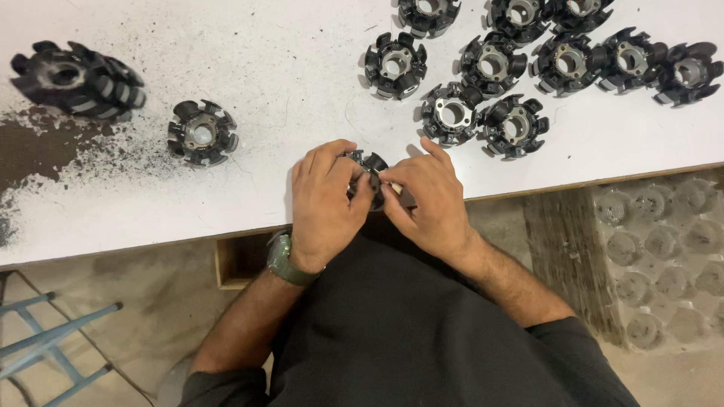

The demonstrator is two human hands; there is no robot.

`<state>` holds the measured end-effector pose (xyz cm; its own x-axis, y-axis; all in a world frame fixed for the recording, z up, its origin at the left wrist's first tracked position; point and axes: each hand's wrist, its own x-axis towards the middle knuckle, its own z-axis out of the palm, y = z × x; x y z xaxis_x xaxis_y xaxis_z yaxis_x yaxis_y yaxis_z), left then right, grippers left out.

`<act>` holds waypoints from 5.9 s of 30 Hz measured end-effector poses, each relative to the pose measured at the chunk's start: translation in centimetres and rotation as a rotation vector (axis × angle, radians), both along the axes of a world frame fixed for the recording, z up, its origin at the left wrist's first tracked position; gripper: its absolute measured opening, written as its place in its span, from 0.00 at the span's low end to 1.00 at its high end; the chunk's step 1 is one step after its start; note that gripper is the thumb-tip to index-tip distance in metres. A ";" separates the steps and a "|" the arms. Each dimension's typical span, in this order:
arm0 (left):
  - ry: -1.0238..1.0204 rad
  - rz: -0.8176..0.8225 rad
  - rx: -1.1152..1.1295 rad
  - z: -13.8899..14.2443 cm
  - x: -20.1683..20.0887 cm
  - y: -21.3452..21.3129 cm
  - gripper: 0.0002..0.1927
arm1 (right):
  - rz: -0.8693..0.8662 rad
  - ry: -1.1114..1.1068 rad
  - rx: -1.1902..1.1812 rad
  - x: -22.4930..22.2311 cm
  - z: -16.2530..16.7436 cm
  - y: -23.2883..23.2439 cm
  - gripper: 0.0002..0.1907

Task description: The person sits at a workbench fitting small black plastic wheel-like parts together by hand, using a small utility blade to trim or press the pieces, and places each finished assembly onto a growing pile on the table. They repeatedly pick up new parts from the table and set completed assemblies aside.

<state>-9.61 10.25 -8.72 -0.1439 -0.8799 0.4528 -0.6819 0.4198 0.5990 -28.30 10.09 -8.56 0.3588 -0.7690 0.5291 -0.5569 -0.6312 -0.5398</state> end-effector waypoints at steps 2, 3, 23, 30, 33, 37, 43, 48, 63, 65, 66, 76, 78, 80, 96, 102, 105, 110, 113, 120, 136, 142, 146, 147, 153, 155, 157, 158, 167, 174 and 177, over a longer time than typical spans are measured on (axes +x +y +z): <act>-0.005 0.014 -0.010 -0.3 -0.1 0.0 0.07 | -0.006 -0.022 -0.012 -0.1 -0.2 0.1 0.13; -0.005 0.018 -0.008 -0.4 -0.1 0.0 0.07 | -0.008 -0.034 -0.016 -0.1 -0.3 0.2 0.13; -0.007 -0.055 -0.103 1.7 1.9 -0.8 0.17 | -0.065 -0.021 -0.111 -0.1 0.4 0.0 0.14; -0.068 -0.136 -0.057 2.1 2.1 -1.8 0.09 | -0.101 -0.057 -0.058 -0.1 -0.6 -0.2 0.13; -0.192 -0.174 -0.125 2.4 2.4 -1.4 0.08 | -0.102 -0.044 -0.073 0.0 -0.8 -0.3 0.14; -0.223 -0.277 -0.088 2.5 2.0 -1.2 0.08 | -0.092 -0.049 -0.059 0.1 -0.9 -0.5 0.15; -0.027 -0.158 0.025 2.2 1.4 -1.1 0.09 | -0.017 -0.081 -0.138 -0.3 -1.1 0.0 0.17; -0.002 -0.137 0.068 1.9 1.2 -0.9 0.08 | -0.014 -0.035 -0.144 -0.2 -1.6 0.1 0.18; -0.121 -0.103 -0.116 -0.6 0.3 -0.4 0.12 | 0.001 -0.022 -0.173 0.2 -2.1 0.1 0.17; -0.106 -0.093 -0.123 -0.9 0.2 -0.2 0.13 | 0.000 -0.025 -0.162 0.4 -2.1 0.2 0.17; -0.102 -0.089 -0.117 -1.0 0.1 -0.1 0.13 | -0.001 -0.026 -0.157 0.5 -2.0 0.1 0.17; -0.363 0.457 -0.199 2.1 10.5 -2.2 0.34 | -0.100 0.031 -0.246 -1.5 0.0 -3.3 0.14; -0.394 0.572 0.004 1.8 12.1 -2.8 0.43 | 0.024 0.104 -0.172 -1.1 -0.4 -2.9 0.14; -0.418 0.600 0.112 1.6 12.3 -3.8 0.44 | 0.022 0.134 -0.130 -1.1 -0.5 -3.1 0.14; -0.123 -0.367 0.134 4.1 3.8 -0.2 0.42 | -0.041 0.149 -0.184 -3.0 0.2 -7.1 0.13; -0.083 -0.163 0.098 2.8 2.2 0.3 0.16 | -0.023 -0.263 -0.015 -1.4 -1.0 -1.0 0.16; -0.047 -0.103 0.099 1.8 1.9 0.0 0.11 | 0.036 -0.189 0.020 0.0 -1.8 0.8 0.16; -0.015 -0.096 0.094 1.2 2.2 0.8 0.08 | 0.018 -0.141 0.030 0.8 -2.0 1.2 0.18; -0.015 -0.089 0.059 1.0 2.2 1.1 0.09 | 0.028 -0.086 -0.020 0.8 -1.8 1.3 0.18; 0.011 -0.073 0.028 0.1 2.0 1.1 0.09 | 0.055 -0.055 -0.073 0.9 -1.9 1.3 0.19; 0.019 -0.089 0.011 0.4 2.1 0.7 0.08 | 0.000 -0.040 0.012 1.2 -0.5 0.4 0.15; 0.027 -0.011 0.041 -0.2 1.1 0.5 0.05 | 0.010 -0.028 0.069 1.1 0.2 0.3 0.13; 0.008 0.022 -0.010 -0.7 0.7 0.5 0.06 | -0.001 -0.052 0.035 1.0 0.1 0.5 0.13; 0.006 0.025 -0.013 -0.8 0.7 0.5 0.06 | 0.003 -0.070 0.021 0.9 0.0 0.5 0.14; -0.001 0.033 -0.027 -1.5 0.5 0.4 0.07 | 0.007 0.026 -0.041 1.0 -0.3 0.6 0.15; -0.002 0.039 -0.043 -1.7 0.4 0.4 0.07 | 0.000 0.034 -0.057 1.1 -0.3 0.5 0.14; 0.004 0.035 -0.046 -1.6 0.4 0.4 0.07 | 0.002 0.052 -0.054 1.2 -0.2 0.5 0.14; 0.007 0.033 -0.050 -1.5 0.5 0.4 0.07 | 0.005 0.067 -0.045 1.1 -0.1 0.4 0.14; -0.069 0.021 -0.014 2.3 3.5 0.5 0.11 | -0.040 -0.121 -0.017 0.8 -0.3 0.2 0.12; -0.307 -0.057 0.021 2.7 2.0 -1.1 0.12 | -0.025 -0.143 0.043 1.4 -0.5 -0.3 0.11; -0.294 -0.037 0.006 2.6 1.8 -1.2 0.10 | -0.024 -0.133 0.039 1.2 -0.4 -0.4 0.11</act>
